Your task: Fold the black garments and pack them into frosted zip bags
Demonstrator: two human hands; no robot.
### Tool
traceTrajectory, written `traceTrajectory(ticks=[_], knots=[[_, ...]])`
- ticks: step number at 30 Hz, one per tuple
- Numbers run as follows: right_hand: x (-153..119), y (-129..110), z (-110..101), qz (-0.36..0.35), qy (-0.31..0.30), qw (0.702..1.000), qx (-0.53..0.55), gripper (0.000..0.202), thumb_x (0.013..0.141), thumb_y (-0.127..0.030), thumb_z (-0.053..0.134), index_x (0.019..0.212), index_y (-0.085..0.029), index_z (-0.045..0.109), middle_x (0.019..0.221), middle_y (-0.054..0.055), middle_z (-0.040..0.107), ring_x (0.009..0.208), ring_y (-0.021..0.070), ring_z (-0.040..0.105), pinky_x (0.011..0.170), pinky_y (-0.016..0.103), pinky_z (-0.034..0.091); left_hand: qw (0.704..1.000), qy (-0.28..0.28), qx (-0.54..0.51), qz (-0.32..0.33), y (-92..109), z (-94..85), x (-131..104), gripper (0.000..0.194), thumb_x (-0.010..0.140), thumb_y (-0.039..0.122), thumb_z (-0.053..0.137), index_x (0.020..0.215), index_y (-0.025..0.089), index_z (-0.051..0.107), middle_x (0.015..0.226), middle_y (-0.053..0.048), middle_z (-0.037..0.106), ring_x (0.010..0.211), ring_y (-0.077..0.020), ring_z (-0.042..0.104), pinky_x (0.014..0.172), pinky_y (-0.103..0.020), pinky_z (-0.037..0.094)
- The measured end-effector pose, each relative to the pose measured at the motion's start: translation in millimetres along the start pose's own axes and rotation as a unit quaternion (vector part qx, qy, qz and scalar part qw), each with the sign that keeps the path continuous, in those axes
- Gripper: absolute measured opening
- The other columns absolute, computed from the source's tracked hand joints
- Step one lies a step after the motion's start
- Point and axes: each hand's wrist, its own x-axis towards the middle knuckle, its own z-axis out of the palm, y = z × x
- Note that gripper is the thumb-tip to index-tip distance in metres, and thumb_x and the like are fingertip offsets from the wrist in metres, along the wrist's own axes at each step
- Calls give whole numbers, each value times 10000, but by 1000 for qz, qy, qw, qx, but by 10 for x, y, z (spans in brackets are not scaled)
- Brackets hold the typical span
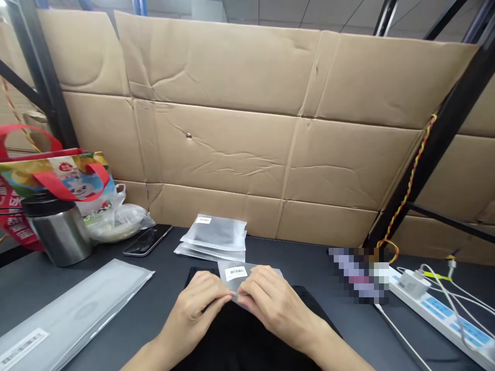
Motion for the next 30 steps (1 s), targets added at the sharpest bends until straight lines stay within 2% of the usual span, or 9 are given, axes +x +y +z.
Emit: traceTrajectory(ticks=[4,8,12,17,23,30], knots=[[-16,-53,-33,45,2,998,53,114,958,-186,471,902,-175,570,811,30,615,781,163,544,740,311,435,1000,1,-12,3,46,16,33,152,922,102,515,927,212,620,838,-13,655,778,-165,583,742,-297,455],[-42,-41,-149,99,-22,992,73,106,942,-188,495,880,-196,581,833,20,606,801,154,538,744,297,425,1000,7,-15,-6,43,-32,22,159,916,99,516,927,222,617,867,-20,658,811,-176,597,754,-295,468],[-174,156,-354,128,-34,991,37,139,951,-193,476,868,-207,587,830,16,611,823,158,553,762,301,429,998,52,-16,-40,-16,-116,-13,145,905,108,537,907,230,616,876,-14,661,838,-185,604,753,-288,471],[-355,419,-554,143,-34,989,-18,168,962,-207,461,860,-210,594,830,24,631,857,175,574,778,318,441,996,57,-30,-58,-79,-151,-45,151,901,102,552,905,243,608,870,4,655,842,-178,595,759,-282,463],[-431,525,-575,178,-32,983,-21,148,969,-224,459,910,-214,594,868,27,639,857,182,568,781,334,438,995,70,-28,-66,-98,-140,-52,127,902,117,560,878,234,605,861,2,644,837,-176,592,743,-272,462],[-365,462,-579,179,-38,982,-52,153,966,-200,462,906,-209,602,854,26,634,845,178,557,761,325,431,994,81,-21,-70,-99,-143,-67,107,902,142,559,880,227,621,855,-9,655,809,-183,612,722,-278,479]])
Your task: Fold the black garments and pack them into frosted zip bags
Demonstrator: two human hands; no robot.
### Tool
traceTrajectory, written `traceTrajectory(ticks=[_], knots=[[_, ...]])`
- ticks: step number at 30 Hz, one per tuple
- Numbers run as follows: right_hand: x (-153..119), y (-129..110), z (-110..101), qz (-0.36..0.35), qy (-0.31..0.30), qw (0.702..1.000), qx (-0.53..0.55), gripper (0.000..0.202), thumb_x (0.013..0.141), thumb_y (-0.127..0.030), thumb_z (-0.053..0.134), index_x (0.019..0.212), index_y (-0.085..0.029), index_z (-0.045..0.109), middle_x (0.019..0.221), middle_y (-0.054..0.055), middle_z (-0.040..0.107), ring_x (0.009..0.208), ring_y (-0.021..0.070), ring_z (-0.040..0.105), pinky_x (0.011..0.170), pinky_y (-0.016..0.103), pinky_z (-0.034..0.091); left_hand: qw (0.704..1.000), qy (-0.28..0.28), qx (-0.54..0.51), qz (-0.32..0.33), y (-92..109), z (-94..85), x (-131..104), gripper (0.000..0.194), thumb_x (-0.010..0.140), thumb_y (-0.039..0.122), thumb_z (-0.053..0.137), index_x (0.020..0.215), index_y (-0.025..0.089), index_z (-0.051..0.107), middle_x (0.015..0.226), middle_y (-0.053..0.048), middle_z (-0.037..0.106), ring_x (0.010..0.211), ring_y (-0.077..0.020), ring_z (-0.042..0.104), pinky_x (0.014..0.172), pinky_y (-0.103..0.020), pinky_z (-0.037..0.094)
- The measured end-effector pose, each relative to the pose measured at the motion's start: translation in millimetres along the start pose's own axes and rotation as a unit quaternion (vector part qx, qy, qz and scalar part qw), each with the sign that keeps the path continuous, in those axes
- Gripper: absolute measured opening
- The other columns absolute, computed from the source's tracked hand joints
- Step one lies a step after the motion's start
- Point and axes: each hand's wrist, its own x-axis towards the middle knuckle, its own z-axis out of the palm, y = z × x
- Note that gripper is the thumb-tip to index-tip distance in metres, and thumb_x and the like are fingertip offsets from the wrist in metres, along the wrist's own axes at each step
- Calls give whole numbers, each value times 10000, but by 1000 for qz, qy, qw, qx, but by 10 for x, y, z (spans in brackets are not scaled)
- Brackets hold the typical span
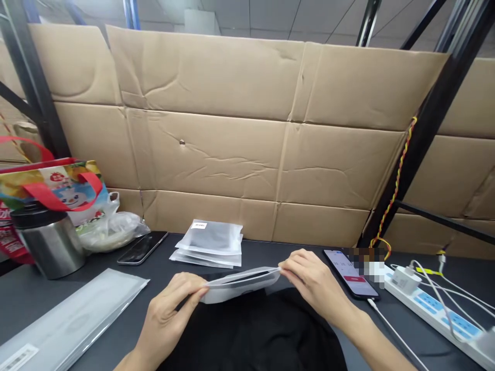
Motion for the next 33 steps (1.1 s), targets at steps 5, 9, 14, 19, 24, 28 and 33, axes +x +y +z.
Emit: traceTrajectory(ticks=[5,9,14,19,24,28,33], knots=[[-29,84,17,4,5,1000,-7,153,965,-216,466,909,-221,609,849,21,646,836,177,579,765,324,450,1000,7,5,-3,-4,-16,-19,97,902,173,561,873,227,636,842,-12,669,800,-187,627,727,-280,491],[-48,134,17,8,25,1000,-2,126,954,-273,496,947,-226,614,871,31,659,854,192,595,758,333,477,1000,11,10,-14,-15,-16,-26,87,905,184,560,874,224,631,841,-14,663,794,-187,625,708,-274,488],[38,-204,55,-53,45,998,5,168,929,-255,544,1086,-210,581,993,64,646,917,214,566,799,366,459,1000,4,7,-5,46,29,-16,90,908,156,558,877,221,612,842,-13,644,794,-181,610,705,-272,476],[109,-543,203,-62,16,998,25,155,945,-137,467,935,-193,611,870,39,638,794,180,547,707,326,451,999,-52,13,-4,60,64,-67,134,914,182,562,1005,264,616,947,-7,672,920,-194,627,792,-287,510],[90,-594,162,-41,-15,989,141,125,944,-180,503,920,-221,619,986,18,661,921,168,586,846,312,473,977,-186,71,-78,-115,158,-186,815,781,176,706,1457,332,278,1419,-35,484,1253,-243,499,1024,-381,446],[56,-637,135,-13,-79,988,129,336,861,-90,550,1164,-235,552,1124,33,639,1020,187,591,920,326,470,975,-210,60,-47,-207,251,-227,653,850,71,510,1416,362,364,1351,14,564,1178,-193,577,985,-332,487],[2,-687,338,9,-163,985,58,394,663,33,475,959,-191,606,924,43,680,825,213,652,745,307,528,971,-206,119,14,-272,340,-301,711,794,-16,395,1424,314,364,1318,-18,593,1168,-183,581,966,-333,502]])
